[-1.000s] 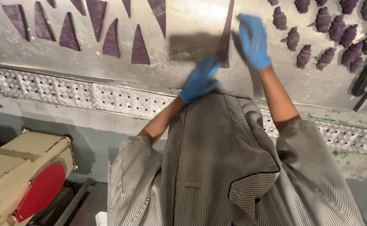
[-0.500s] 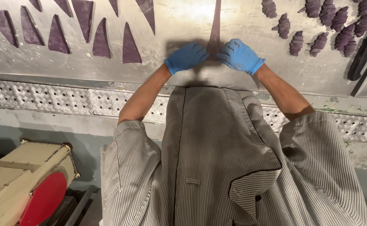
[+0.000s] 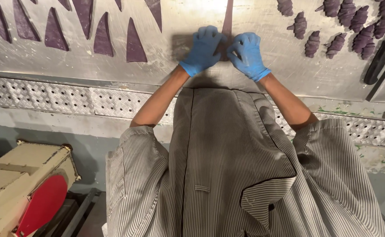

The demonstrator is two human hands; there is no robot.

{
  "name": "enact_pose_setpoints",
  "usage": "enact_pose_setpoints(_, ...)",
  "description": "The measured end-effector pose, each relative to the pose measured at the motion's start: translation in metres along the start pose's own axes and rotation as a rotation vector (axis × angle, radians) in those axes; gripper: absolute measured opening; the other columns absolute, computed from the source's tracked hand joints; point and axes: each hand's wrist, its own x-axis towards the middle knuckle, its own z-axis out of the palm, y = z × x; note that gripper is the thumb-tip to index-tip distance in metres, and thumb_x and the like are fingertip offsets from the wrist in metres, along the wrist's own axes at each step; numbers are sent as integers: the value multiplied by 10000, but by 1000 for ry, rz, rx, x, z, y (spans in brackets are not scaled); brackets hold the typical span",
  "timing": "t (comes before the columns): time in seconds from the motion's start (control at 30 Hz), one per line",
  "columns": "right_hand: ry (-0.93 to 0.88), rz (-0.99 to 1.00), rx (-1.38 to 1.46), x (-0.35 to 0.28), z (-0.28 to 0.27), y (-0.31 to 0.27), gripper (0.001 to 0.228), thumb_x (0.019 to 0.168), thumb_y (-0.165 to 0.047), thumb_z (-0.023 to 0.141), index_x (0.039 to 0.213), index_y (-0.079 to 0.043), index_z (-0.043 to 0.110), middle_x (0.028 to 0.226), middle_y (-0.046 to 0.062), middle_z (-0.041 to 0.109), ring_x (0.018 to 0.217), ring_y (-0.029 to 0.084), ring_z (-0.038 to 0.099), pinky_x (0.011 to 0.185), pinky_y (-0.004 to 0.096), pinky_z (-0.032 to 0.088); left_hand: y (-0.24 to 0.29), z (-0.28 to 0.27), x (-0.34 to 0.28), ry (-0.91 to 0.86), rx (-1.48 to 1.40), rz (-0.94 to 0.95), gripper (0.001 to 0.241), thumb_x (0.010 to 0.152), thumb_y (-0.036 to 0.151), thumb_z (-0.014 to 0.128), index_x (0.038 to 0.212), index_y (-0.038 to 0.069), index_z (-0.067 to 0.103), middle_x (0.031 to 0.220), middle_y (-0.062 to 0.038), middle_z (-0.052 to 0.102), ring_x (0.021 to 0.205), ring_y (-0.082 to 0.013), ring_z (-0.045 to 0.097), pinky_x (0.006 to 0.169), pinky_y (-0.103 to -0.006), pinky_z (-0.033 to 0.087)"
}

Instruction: Roll triangle-shaped pieces of purple dough into croissant-like shapes on a metal work table.

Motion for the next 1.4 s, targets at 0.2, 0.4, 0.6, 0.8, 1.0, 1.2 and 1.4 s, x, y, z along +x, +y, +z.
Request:
enact_pose_setpoints(0.2, 28, -102, -2, -33, -7, 3, 228, 1023, -217, 727, 1198, -84, 669, 1193, 63, 595, 1193, 278, 536, 1088, 436, 405, -14, 17, -38, 149, -38, 18, 373, 913, 188, 724, 1261, 102, 624, 1282, -124, 541, 1225, -338, 470, 1084, -485, 377)
enact_pose_setpoints(0.4, 3, -199, -208, -31, 7, -2, 373, 990, -333, 762, 1242, -71, 680, 1162, 64, 600, 1160, 263, 546, 1065, 427, 433, -25, 48, -47, 200, 297, 261, 311, 963, 262, 724, 1225, 104, 669, 1156, -64, 586, 1096, -276, 572, 1018, -457, 462)
enact_pose_setpoints(0.6, 5, -145, -163, -14, 10, 0, 285, 919, -348, 819, 1024, -105, 713, 1108, 62, 581, 1111, 268, 523, 1066, 443, 412, -30, 48, -25, 74, 381, 301, 242, 982, 327, 722, 1021, 98, 652, 1040, -81, 567, 1020, -279, 558, 894, -444, 467)
enact_pose_setpoints(0.8, 24, -19, -56, -4, 7, -4, 224, 883, -292, 852, 891, -125, 703, 1142, 64, 553, 1140, 288, 475, 1075, 452, 363, -22, 39, -15, 90, 236, 222, 243, 965, 330, 732, 962, 120, 611, 1079, -89, 535, 1083, -290, 520, 950, -456, 444)
enact_pose_setpoints(1.0, 95, 88, 47, 0, 18, 0, 228, 882, -204, 859, 967, -98, 675, 1174, 71, 534, 1178, 309, 462, 1069, 467, 332, -13, 27, -7, 160, 112, 59, 307, 917, 292, 740, 1098, 104, 578, 1166, -130, 470, 1155, -325, 447, 1000, -487, 375)
enact_pose_setpoints(1.2, 111, -53, -19, -4, 13, 3, 250, 898, -187, 843, 1077, -94, 696, 1180, 67, 545, 1172, 291, 492, 1078, 448, 384, -24, 46, -2, 182, 176, -8, 305, 928, 279, 733, 1127, 120, 565, 1179, -126, 467, 1168, -318, 445, 999, -488, 362)
enact_pose_setpoints(1.4, 136, -230, -178, -4, 11, 7, 249, 896, -212, 838, 1105, -129, 731, 1121, 33, 567, 1123, 248, 531, 1048, 424, 430, -26, 48, -16, 253, 136, 83, 286, 965, 308, 745, 1143, 114, 634, 1176, -95, 531, 1151, -304, 487, 1007, -473, 395)
